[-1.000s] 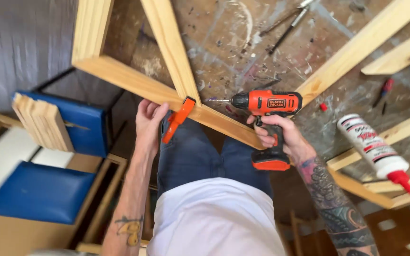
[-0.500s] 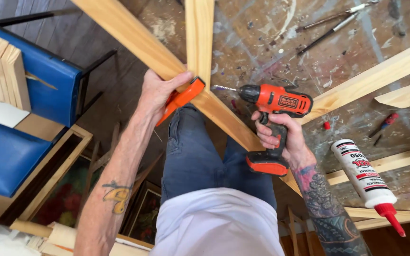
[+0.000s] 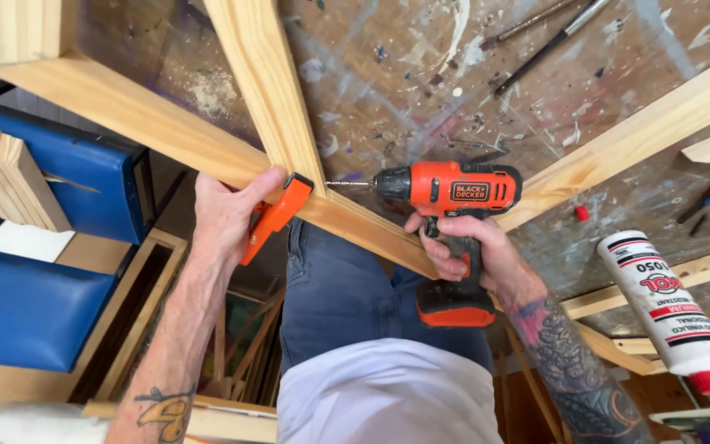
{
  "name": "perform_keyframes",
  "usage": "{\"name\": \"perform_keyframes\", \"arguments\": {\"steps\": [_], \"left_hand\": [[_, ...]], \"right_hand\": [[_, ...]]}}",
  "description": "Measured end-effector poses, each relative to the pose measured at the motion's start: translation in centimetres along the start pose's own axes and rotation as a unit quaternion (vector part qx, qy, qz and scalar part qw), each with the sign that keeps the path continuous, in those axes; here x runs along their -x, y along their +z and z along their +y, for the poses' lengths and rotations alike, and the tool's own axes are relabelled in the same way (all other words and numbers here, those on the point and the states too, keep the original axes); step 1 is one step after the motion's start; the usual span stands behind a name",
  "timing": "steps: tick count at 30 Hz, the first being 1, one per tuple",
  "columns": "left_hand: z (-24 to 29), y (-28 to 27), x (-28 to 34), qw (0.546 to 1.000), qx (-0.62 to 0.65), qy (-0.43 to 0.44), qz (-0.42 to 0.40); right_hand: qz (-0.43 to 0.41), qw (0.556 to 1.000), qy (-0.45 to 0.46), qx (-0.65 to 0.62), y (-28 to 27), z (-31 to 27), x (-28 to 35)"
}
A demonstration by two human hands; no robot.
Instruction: Assembling a wooden frame using clamps and a power drill
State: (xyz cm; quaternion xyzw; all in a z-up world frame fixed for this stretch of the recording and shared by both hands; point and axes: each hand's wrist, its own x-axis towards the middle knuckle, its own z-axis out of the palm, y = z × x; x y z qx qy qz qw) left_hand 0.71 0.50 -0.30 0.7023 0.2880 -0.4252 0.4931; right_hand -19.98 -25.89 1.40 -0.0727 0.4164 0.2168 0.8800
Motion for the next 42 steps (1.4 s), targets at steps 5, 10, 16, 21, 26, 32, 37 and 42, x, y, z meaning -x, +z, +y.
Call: {"name": "perform_keyframes", "arguments": {"steps": [5,10,16,21,26,32,37,42], "left_hand": [[1.1,0.5,0.8,1.000,-0.020,0.002,0.019],[1.9,1.7,1.4,0.999,-0.026,0.002,0.026],[1.1,0.9,1.2,0.999,-0.025,-0.014,0.023],[1.5,1.3,1.3,0.999,-0.027,-0.020,0.033],[1.5,1.3,1.1,0.999,-0.021,-0.024,0.032],[1.8,1.2,1.1,0.999,-0.018,-0.025,0.021],[1.4,0.6,1.1,0.999,-0.014,-0.028,0.015],[1.1,0.4,0.8,1.000,-0.014,-0.024,0.012]], "right_hand": [[-0.023,0.999,0.004,-0.024,-0.4,-0.5,-0.1],[-0.024,0.999,0.010,-0.021,-0.9,-0.8,-0.4],[-0.024,0.999,0.014,-0.023,-1.1,-0.5,-0.4],[-0.031,0.999,0.020,-0.032,-1.3,-0.3,-0.5],[-0.031,0.999,0.018,-0.036,-1.6,-0.1,-0.5],[-0.027,0.999,0.015,-0.028,-1.3,-0.7,-0.5],[-0.028,0.999,0.019,-0.040,-1.4,-0.5,-0.6],[-0.025,0.999,0.017,-0.039,-1.4,-0.3,-0.6]]}}
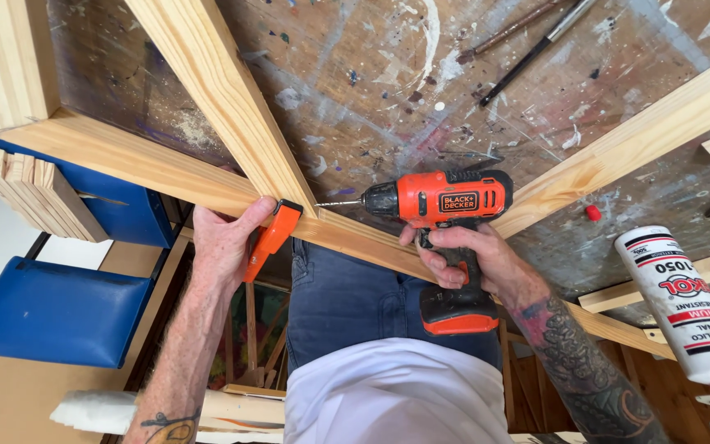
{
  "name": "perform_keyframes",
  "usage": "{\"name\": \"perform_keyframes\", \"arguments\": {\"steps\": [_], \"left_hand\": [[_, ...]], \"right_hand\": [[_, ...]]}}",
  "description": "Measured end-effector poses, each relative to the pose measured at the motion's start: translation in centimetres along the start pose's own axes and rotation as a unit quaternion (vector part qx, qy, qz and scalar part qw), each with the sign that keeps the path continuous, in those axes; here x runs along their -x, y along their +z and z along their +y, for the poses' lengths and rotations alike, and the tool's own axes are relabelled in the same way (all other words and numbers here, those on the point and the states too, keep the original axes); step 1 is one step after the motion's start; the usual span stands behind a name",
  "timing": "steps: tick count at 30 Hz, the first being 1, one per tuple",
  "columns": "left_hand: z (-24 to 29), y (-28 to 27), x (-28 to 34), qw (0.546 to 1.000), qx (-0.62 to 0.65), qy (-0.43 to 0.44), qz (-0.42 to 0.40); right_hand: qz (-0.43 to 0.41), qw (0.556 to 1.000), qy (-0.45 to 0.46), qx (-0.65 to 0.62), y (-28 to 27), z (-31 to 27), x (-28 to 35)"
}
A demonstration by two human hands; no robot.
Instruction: Assembling a wooden frame using clamps and a power drill
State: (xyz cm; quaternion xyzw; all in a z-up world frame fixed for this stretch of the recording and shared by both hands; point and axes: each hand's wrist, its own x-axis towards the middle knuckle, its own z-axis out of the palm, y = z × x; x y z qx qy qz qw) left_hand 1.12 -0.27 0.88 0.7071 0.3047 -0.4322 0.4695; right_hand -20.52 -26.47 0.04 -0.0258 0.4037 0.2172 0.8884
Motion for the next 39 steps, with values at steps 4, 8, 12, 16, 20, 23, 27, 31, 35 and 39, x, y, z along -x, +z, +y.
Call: {"name": "perform_keyframes", "arguments": {"steps": [4,8,12,16,20,23,27,31,35,39], "left_hand": [[0.7,0.5,0.2,1.000,0.004,-0.001,-0.002],[-0.4,-0.2,-0.1,1.000,0.003,-0.007,-0.002],[0.3,0.4,0.3,1.000,0.011,-0.008,0.000],[1.3,0.7,-0.4,0.999,0.016,-0.051,-0.001],[1.6,-0.2,-1.4,0.996,0.005,-0.091,-0.013],[1.6,0.3,-1.3,0.996,0.012,-0.091,-0.004],[2.7,0.9,-0.9,0.996,-0.006,-0.090,0.009],[1.8,0.6,-0.6,0.996,0.010,-0.091,0.011],[2.8,1.1,-0.5,0.993,-0.002,-0.113,0.028],[1.3,0.3,-0.5,0.994,0.005,-0.104,0.011]], "right_hand": [[-0.010,1.000,-0.005,0.001,-0.1,-0.1,-0.1],[-0.011,1.000,-0.004,0.022,0.2,-0.6,0.1],[-0.014,0.999,0.005,0.045,0.5,-0.9,0.0],[0.009,0.999,0.042,0.017,0.8,-1.3,-0.2],[0.018,0.997,0.070,0.014,0.3,-1.7,-0.4],[0.024,0.996,0.085,0.017,0.4,-2.3,-0.6],[0.030,0.994,0.087,0.053,-0.9,-1.4,-0.6],[0.040,0.992,0.121,0.015,-0.4,-1.8,-0.3],[0.045,0.993,0.104,0.037,0.8,-2.5,-0.5],[0.052,0.993,0.106,0.033,0.6,-2.2,-0.2]]}}
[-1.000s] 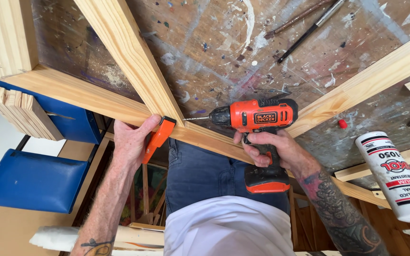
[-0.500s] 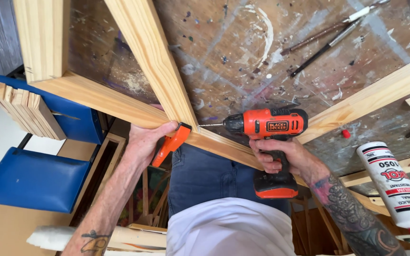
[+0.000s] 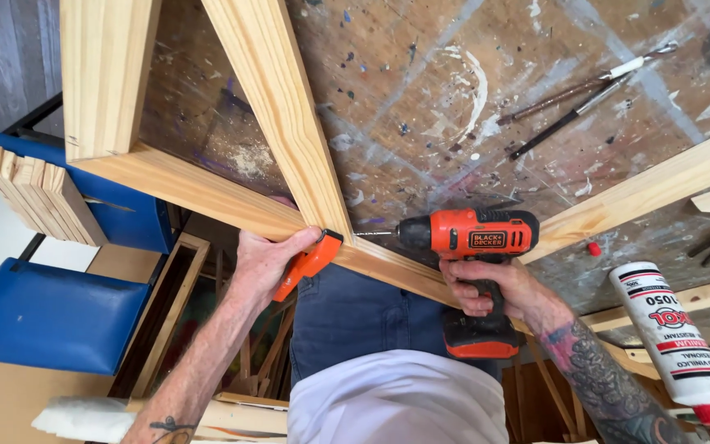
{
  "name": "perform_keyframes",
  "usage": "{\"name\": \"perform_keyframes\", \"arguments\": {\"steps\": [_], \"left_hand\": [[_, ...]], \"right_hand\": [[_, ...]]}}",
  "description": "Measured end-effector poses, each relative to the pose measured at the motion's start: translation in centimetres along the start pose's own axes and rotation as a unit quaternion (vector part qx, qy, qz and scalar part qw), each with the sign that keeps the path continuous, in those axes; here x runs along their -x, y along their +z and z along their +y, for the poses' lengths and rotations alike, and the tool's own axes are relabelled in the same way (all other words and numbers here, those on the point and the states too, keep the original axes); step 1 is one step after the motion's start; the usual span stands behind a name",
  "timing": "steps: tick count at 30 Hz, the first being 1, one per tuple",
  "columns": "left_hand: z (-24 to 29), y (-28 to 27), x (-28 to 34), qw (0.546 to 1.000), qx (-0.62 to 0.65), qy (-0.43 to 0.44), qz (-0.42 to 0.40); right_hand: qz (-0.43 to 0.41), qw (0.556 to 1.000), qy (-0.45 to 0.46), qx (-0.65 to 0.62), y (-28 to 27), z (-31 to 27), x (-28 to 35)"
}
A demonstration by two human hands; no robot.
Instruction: Assembling a wooden frame using clamps and a power drill
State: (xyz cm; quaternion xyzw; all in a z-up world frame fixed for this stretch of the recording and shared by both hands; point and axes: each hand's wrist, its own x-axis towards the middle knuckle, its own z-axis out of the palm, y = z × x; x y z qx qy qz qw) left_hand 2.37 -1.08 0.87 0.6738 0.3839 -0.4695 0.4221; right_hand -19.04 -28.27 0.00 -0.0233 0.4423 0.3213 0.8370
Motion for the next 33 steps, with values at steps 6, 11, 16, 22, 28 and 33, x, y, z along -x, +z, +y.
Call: {"name": "perform_keyframes", "arguments": {"steps": [6,11,16,22,28,33], "left_hand": [[0.4,0.3,0.1,1.000,-0.002,0.014,-0.010],[1.4,0.6,0.7,1.000,-0.008,0.016,-0.009],[0.5,-0.3,0.6,0.999,-0.007,0.028,-0.012],[0.7,0.3,0.6,1.000,-0.014,0.020,-0.010],[1.0,0.2,0.8,0.999,-0.031,0.009,0.000],[1.5,0.6,0.7,0.999,-0.046,0.000,0.004]], "right_hand": [[-0.001,1.000,0.003,-0.010,0.0,-0.2,-0.1],[-0.008,1.000,0.012,-0.010,0.1,-0.3,-0.3],[0.001,1.000,0.009,-0.006,0.1,-0.3,-0.3],[0.003,1.000,0.025,-0.003,-0.3,-0.5,-0.3],[0.020,0.998,0.049,-0.027,-0.6,-0.5,0.1],[0.025,0.998,0.049,-0.014,-0.5,-1.0,0.0]]}}
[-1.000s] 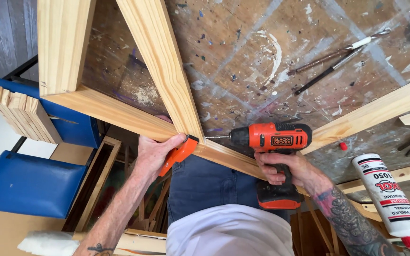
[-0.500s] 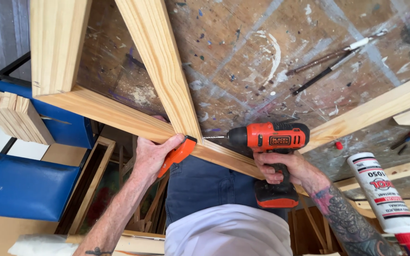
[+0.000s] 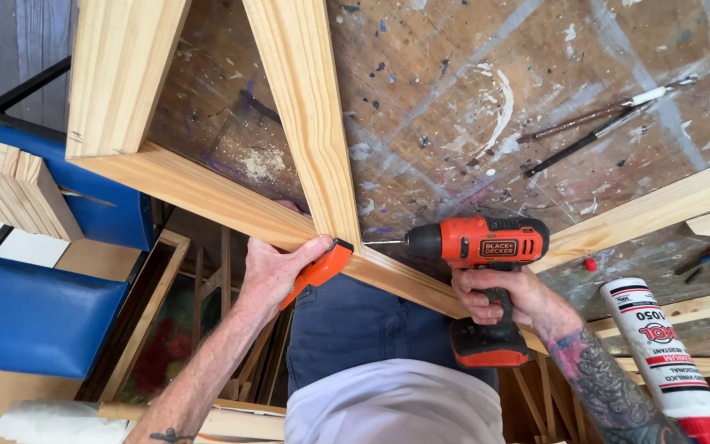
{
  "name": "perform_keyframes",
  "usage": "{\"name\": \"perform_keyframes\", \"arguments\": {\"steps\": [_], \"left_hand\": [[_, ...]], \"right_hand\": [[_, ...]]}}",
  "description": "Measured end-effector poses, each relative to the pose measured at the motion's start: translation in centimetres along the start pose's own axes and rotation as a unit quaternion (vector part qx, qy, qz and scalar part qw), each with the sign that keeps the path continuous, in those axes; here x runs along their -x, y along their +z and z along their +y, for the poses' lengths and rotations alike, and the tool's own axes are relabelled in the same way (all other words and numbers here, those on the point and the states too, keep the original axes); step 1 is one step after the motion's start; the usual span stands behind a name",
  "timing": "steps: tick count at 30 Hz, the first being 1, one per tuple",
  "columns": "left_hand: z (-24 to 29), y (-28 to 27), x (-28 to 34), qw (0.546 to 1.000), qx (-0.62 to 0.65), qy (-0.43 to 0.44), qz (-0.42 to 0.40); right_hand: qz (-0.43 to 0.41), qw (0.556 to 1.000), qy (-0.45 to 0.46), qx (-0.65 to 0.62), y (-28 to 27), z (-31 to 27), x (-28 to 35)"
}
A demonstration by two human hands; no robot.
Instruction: Assembling a wooden frame using clamps and a power drill
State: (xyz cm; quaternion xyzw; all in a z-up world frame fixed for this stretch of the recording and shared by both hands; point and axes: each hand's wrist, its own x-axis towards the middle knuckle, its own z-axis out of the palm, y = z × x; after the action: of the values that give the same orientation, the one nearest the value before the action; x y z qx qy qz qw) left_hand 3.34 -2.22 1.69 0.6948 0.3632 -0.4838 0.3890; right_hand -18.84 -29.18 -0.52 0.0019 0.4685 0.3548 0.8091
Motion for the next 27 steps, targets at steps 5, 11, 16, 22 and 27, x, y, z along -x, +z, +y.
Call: {"name": "perform_keyframes", "arguments": {"steps": [5,11,16,22,27], "left_hand": [[-1.1,-0.2,-0.3,1.000,-0.029,0.000,-0.004],[-0.6,-0.8,-0.2,0.999,-0.047,0.004,-0.004],[1.1,-0.2,0.1,0.995,-0.080,-0.053,0.001],[1.3,-0.1,-0.2,0.994,-0.089,-0.062,0.000],[1.7,0.5,0.1,0.997,-0.070,-0.045,0.000]], "right_hand": [[-0.004,1.000,-0.020,0.008,1.1,-0.5,0.0],[-0.008,0.999,-0.028,0.027,1.2,-0.1,-0.6],[-0.001,1.000,-0.024,0.008,1.2,0.4,-0.7],[-0.004,1.000,-0.024,0.013,1.6,0.3,-1.0],[-0.016,1.000,-0.015,-0.003,2.2,-0.1,-1.2]]}}
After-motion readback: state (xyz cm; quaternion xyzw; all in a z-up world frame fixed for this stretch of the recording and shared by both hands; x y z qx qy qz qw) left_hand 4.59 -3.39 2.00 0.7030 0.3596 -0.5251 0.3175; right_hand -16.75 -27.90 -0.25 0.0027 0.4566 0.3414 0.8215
